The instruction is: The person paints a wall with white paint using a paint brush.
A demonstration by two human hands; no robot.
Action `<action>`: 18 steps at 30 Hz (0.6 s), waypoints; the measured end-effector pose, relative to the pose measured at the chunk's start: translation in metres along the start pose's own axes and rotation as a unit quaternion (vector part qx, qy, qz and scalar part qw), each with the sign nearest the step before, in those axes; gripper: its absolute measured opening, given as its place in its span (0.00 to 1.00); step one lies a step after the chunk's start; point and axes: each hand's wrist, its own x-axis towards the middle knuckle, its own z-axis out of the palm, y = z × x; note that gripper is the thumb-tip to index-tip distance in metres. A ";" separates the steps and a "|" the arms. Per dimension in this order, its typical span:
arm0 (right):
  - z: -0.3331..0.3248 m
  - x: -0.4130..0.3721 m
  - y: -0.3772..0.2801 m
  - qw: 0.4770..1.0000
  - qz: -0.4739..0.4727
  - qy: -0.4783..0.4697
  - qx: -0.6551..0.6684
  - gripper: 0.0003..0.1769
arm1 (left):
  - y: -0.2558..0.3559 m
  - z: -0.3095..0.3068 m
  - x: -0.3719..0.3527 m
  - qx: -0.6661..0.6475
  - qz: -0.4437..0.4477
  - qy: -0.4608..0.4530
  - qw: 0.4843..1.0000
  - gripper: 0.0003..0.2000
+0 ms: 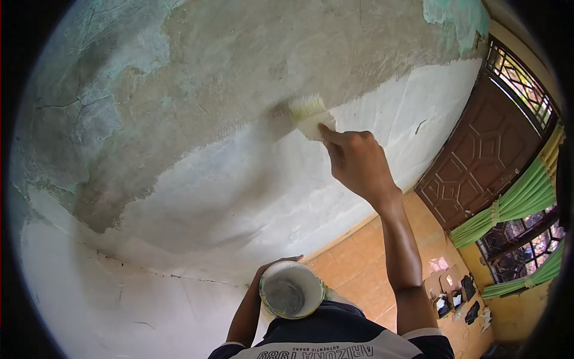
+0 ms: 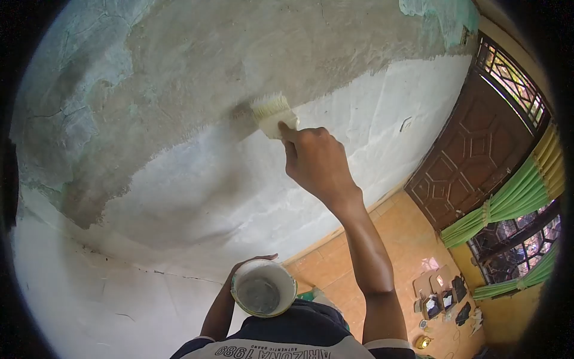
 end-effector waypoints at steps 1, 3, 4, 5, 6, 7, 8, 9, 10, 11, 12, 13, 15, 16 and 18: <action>0.001 0.000 0.000 1.000 -0.016 0.009 0.008 0.19 | 0.003 0.001 0.001 0.002 0.000 0.000 1.000 0.16; -0.012 -0.005 -0.001 1.000 -0.010 0.007 0.015 0.18 | 0.009 0.005 0.002 -0.009 -0.048 0.036 0.998 0.16; -0.020 -0.005 -0.005 1.000 -0.005 0.004 0.021 0.18 | 0.009 0.006 -0.002 -0.010 -0.047 0.036 0.998 0.16; -0.024 -0.005 -0.011 1.000 -0.005 0.004 0.021 0.18 | 0.011 0.008 -0.009 -0.001 -0.020 0.027 0.999 0.15; -0.027 -0.003 -0.019 0.999 0.006 0.026 0.028 0.18 | 0.011 0.010 -0.012 0.007 0.006 0.017 1.000 0.15; -0.027 -0.002 -0.024 0.998 0.018 0.047 0.034 0.18 | 0.010 0.008 -0.008 0.007 0.005 0.016 1.000 0.15; -0.018 -0.002 -0.022 0.998 0.020 0.045 0.033 0.18 | 0.008 0.003 -0.003 -0.019 -0.015 0.007 1.000 0.14; -0.004 -0.003 -0.016 0.998 0.001 0.044 0.054 0.19 | 0.005 0.000 0.000 -0.045 -0.035 -0.002 0.998 0.14; 0.003 -0.002 -0.017 0.996 -0.018 0.043 0.076 0.19 | 0.009 0.003 0.000 -0.044 -0.036 -0.002 0.998 0.14; 0.001 -0.003 -0.022 0.998 0.009 0.007 0.064 0.20 | 0.016 0.007 0.002 -0.028 -0.077 0.031 0.996 0.14; -0.002 -0.005 -0.020 0.998 0.009 0.008 0.064 0.20 | 0.020 0.010 0.003 -0.013 -0.117 0.064 0.991 0.13; -0.006 -0.007 -0.015 0.997 -0.004 0.004 0.075 0.20 | 0.018 0.009 0.002 -0.014 -0.116 0.064 0.991 0.13; -0.015 -0.009 -0.013 0.996 -0.013 0.007 0.090 0.21 | 0.011 0.005 0.000 -0.033 -0.024 0.023 0.999 0.13; -0.020 -0.006 -0.018 0.996 -0.013 0.007 0.090 0.21 | 0.011 0.005 0.001 -0.032 -0.024 0.023 0.999 0.13; -0.027 0.000 -0.029 0.997 0.028 0.032 0.061 0.20 | 0.012 0.006 0.002 -0.029 -0.037 0.044 0.998 0.13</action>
